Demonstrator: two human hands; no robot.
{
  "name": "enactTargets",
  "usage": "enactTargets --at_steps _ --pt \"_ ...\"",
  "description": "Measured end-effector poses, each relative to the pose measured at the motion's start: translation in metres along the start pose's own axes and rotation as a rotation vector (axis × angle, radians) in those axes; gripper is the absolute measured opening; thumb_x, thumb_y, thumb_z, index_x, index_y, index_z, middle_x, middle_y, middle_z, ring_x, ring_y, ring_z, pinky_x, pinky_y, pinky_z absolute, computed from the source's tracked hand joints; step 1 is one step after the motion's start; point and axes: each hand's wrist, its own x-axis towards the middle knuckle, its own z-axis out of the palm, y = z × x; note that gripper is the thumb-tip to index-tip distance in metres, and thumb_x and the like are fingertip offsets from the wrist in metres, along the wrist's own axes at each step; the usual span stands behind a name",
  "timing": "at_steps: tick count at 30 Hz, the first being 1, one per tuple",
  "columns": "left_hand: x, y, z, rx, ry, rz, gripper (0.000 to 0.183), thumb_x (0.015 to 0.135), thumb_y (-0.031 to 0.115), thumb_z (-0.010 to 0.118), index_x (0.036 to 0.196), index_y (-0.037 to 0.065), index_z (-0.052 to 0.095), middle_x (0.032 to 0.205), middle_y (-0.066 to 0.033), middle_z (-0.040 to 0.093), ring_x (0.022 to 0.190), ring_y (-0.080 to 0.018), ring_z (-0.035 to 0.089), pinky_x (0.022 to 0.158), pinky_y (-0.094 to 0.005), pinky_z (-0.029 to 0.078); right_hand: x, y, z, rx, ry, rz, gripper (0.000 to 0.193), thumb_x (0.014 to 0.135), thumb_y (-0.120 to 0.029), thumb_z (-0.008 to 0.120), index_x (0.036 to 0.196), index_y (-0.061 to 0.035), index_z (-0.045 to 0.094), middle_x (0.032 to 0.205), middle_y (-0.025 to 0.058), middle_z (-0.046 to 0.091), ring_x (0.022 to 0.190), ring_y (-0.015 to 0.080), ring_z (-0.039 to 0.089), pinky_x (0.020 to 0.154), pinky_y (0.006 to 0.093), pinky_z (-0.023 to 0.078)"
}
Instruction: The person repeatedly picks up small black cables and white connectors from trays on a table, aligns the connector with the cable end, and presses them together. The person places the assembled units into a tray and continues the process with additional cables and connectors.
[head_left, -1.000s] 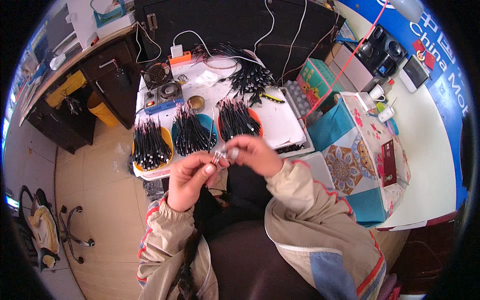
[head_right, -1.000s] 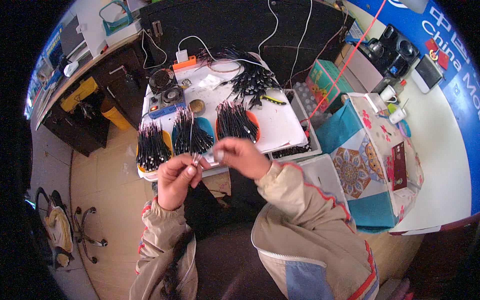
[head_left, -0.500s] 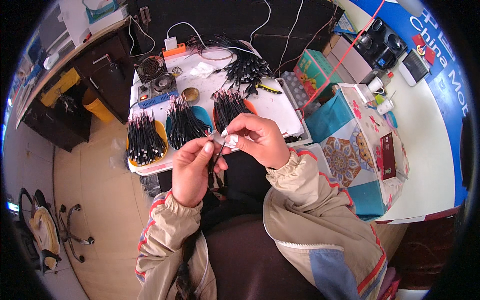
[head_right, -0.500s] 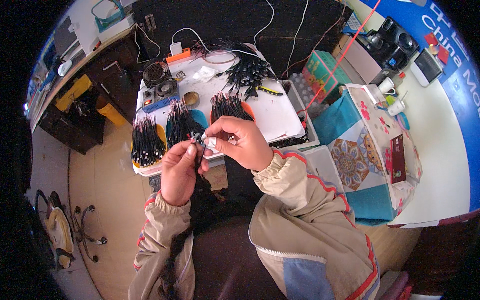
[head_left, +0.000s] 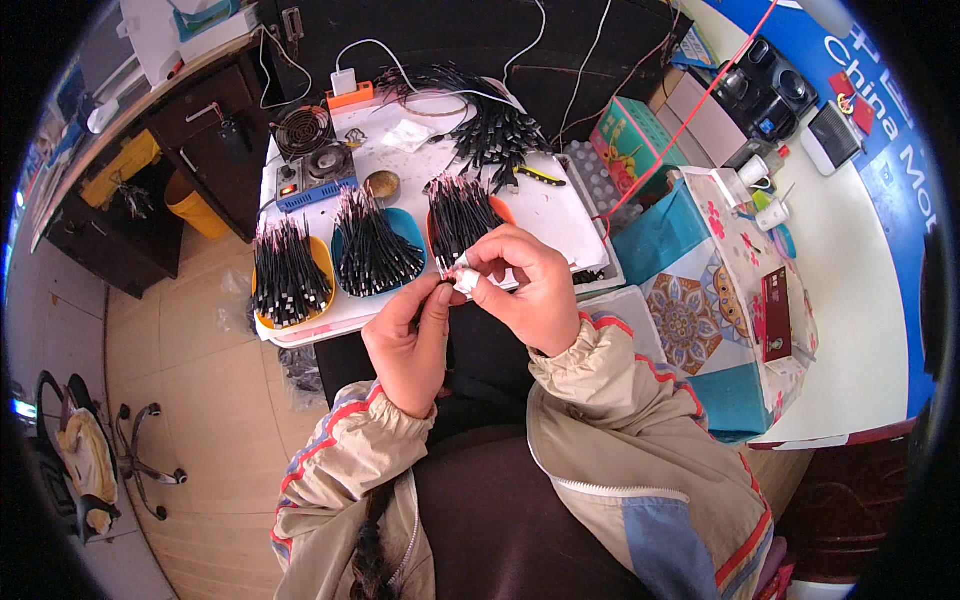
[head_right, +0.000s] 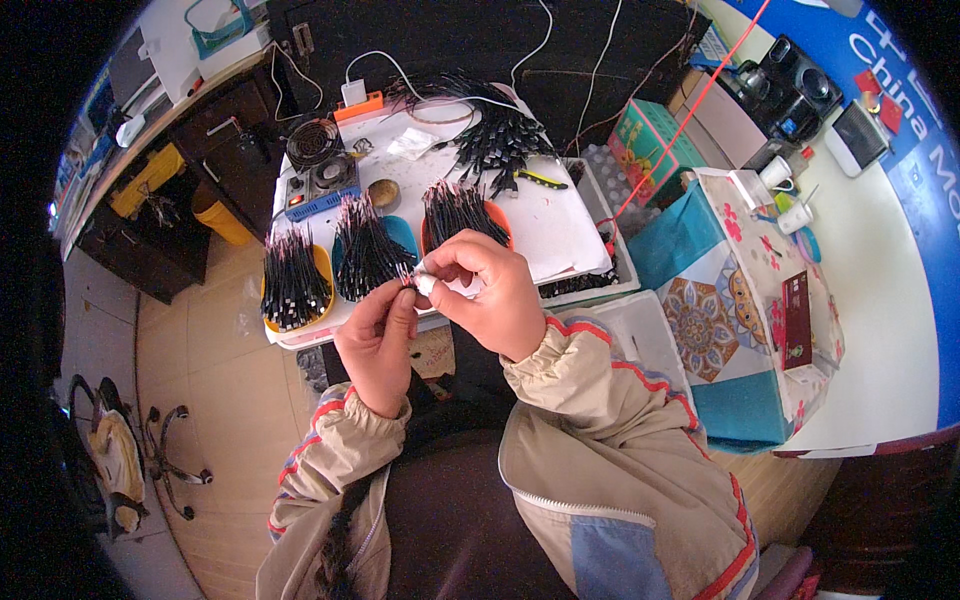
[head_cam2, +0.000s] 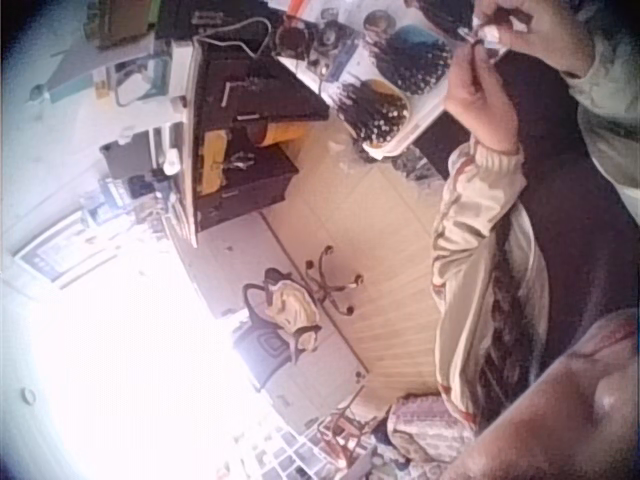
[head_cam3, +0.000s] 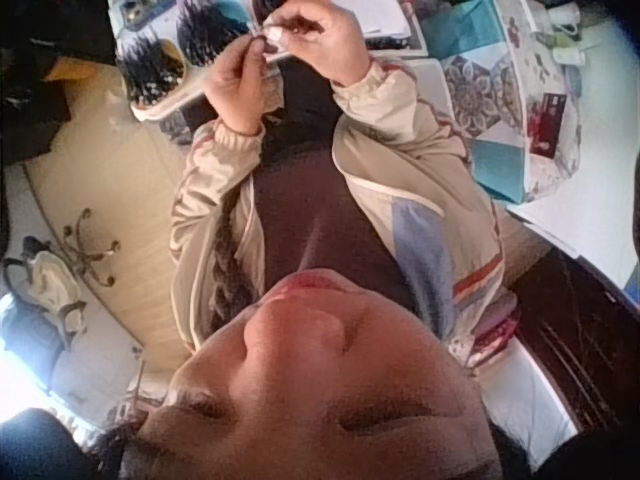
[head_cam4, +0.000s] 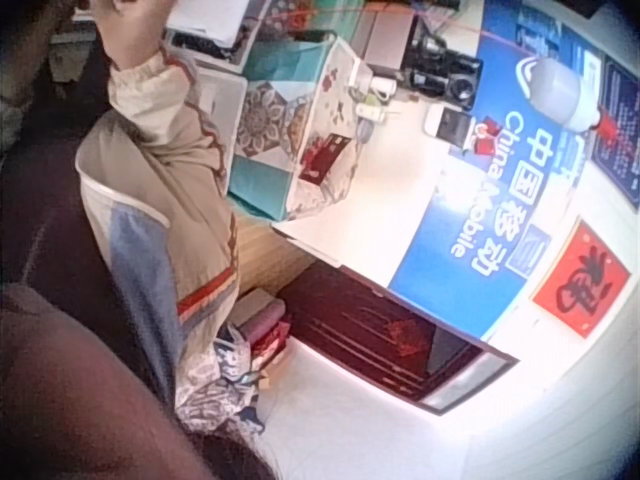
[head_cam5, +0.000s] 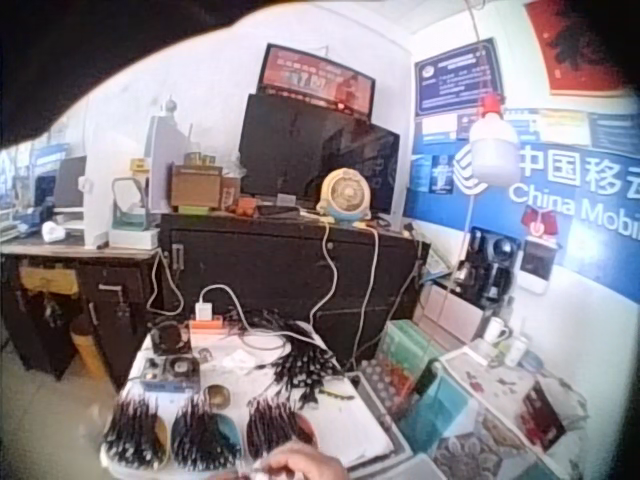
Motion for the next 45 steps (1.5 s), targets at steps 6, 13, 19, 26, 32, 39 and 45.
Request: enactTargets --at_steps 6,13,19,26,32,39,45 --pt "0.005 -0.004 -0.010 -0.242 -0.166 -0.148 0.015 0.094 0.006 0.057 0.101 -0.004 0.065 0.079 -0.0050 0.065 0.060 -0.0050 0.046 0.054 -0.0180 0.037 -0.007 0.009 0.005 0.155 0.039 -0.002 0.012 0.083 -0.001 0.066 0.094 0.0037 0.063 0.090 0.0057 0.062 0.078 0.0101 0.060 0.070 0.0216 0.048" --pt "0.004 -0.005 -0.011 -0.517 -0.209 -0.284 0.015 0.094 0.006 0.055 0.101 -0.005 0.064 0.079 -0.0067 0.065 0.060 -0.0057 0.047 0.052 -0.0184 0.035 -0.018 0.017 0.014 1.073 -0.030 0.571 0.015 0.089 -0.010 0.058 0.101 -0.0006 0.058 0.090 0.0049 0.061 0.077 0.0131 0.059 0.071 0.0271 0.049" --pt "0.005 -0.002 -0.017 -0.514 -0.317 -0.425 0.015 0.094 0.006 0.056 0.099 -0.004 0.065 0.078 -0.0056 0.064 0.059 -0.0054 0.047 0.052 -0.0175 0.034 -0.012 0.012 0.002 0.934 -0.131 0.623 0.014 0.090 -0.013 0.055 0.102 -0.0047 0.055 0.092 0.0021 0.058 0.077 0.0101 0.055 0.072 0.0242 0.046" --pt "0.006 -0.004 -0.023 -0.391 -0.432 -0.408 0.016 0.094 0.007 0.056 0.098 -0.005 0.065 0.077 -0.0056 0.063 0.060 -0.0056 0.047 0.052 -0.0171 0.034 -0.011 0.024 -0.009 0.895 -0.279 0.639 0.015 0.093 -0.015 0.057 0.104 -0.0053 0.054 0.097 0.0014 0.057 0.083 0.0110 0.057 0.071 0.0256 0.048" --pt "0.003 -0.007 -0.025 -0.257 -0.382 -0.360 0.014 0.092 0.006 0.059 0.096 -0.005 0.067 0.074 -0.0049 0.063 0.060 -0.0057 0.049 0.052 -0.0171 0.034 -0.020 0.035 0.009 1.237 -0.288 0.744 0.017 0.095 -0.018 0.055 0.106 -0.0055 0.052 0.093 0.0015 0.057 0.079 0.0130 0.058 0.072 0.0264 0.048" --pt "0.010 -0.009 -0.031 -0.271 -0.358 -0.400 0.012 0.091 0.006 0.061 0.094 -0.003 0.068 0.073 -0.0013 0.062 0.065 -0.0049 0.053 0.057 -0.0183 0.040 -0.008 0.032 0.007 0.622 -0.149 0.603 0.029 0.096 -0.031 0.054 0.111 -0.0070 0.047 0.090 0.0004 0.053 0.074 0.0106 0.052 0.069 0.0249 0.042" --pt "0.011 -0.010 -0.032 -0.170 -0.396 -0.397 0.012 0.090 0.007 0.061 0.090 -0.003 0.068 0.068 0.0003 0.061 0.060 -0.0041 0.050 0.054 -0.0184 0.037 -0.001 0.016 -0.012 -0.178 -0.425 0.161 0.025 0.090 -0.021 0.062 0.080 -0.0010 0.051 0.060 0.0073 0.049 0.053 0.0153 0.049 0.049 0.0323 0.038"
